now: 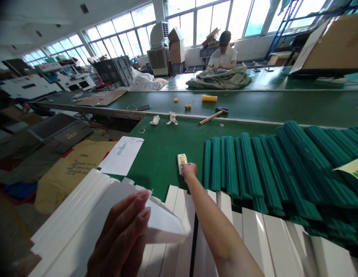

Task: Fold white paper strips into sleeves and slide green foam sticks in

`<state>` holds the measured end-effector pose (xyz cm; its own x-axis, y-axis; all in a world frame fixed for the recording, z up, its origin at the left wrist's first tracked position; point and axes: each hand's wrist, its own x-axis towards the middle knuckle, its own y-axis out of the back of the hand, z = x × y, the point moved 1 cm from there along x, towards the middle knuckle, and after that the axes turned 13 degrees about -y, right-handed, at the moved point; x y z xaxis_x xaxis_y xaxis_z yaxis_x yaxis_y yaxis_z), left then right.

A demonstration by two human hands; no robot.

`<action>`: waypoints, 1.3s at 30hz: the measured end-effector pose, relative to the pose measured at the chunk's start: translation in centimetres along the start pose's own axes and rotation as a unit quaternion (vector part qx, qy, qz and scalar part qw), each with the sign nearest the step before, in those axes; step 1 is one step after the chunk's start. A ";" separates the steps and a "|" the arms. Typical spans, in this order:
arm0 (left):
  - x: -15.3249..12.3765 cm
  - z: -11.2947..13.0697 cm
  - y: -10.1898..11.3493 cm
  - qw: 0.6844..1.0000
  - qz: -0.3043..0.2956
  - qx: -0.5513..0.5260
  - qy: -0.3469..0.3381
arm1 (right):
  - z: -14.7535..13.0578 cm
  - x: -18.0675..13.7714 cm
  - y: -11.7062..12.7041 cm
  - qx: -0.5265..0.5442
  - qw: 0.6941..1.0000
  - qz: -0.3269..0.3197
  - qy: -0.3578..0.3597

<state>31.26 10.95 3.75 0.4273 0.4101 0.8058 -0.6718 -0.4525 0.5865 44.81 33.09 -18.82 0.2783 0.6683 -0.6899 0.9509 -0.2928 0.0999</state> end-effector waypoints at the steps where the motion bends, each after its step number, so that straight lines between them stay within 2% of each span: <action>1: 0.0 0.0 0.0 1.000 -0.001 -0.002 0.000 | -0.2 0.1 -0.1 0.003 1.000 -0.007 -0.025; 4: -0.1 0.0 0.1 1.000 -0.004 -0.002 0.002 | -0.6 0.0 0.1 0.015 0.998 -0.021 -0.060; 10: -0.4 0.3 0.5 1.000 -0.002 -0.012 0.004 | 0.6 -1.3 1.4 0.058 0.997 -0.038 -0.040; 17: -0.5 0.3 1.2 1.000 -0.025 -0.018 -0.003 | 2.7 -1.4 1.8 0.049 0.996 -0.057 -0.045; 24: -0.2 -0.4 0.6 0.997 -0.025 -0.007 0.076 | 3.4 -0.9 2.2 0.043 0.996 -0.075 -0.017; 29: 0.8 -1.5 0.3 0.995 -0.046 -0.042 0.082 | 2.9 -1.9 2.4 0.021 0.998 -0.051 -0.005; 34: 1.8 -2.8 0.0 0.995 -0.019 -0.080 0.061 | 1.0 -5.3 2.5 0.057 0.996 -0.065 0.022; 36: 2.0 -3.2 -0.3 0.994 -0.011 -0.084 0.063 | -0.5 -8.2 3.9 0.085 0.991 -0.094 0.049; 39: 2.3 -3.3 -0.9 0.996 0.011 -0.074 0.051 | -3.1 -14.5 7.5 0.126 0.973 -0.161 0.106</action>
<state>30.87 14.93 4.83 0.3524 0.4834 0.8013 -0.7652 -0.3441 0.5441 48.30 23.30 -5.83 0.0188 0.8718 -0.4896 0.9374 -0.1857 -0.2947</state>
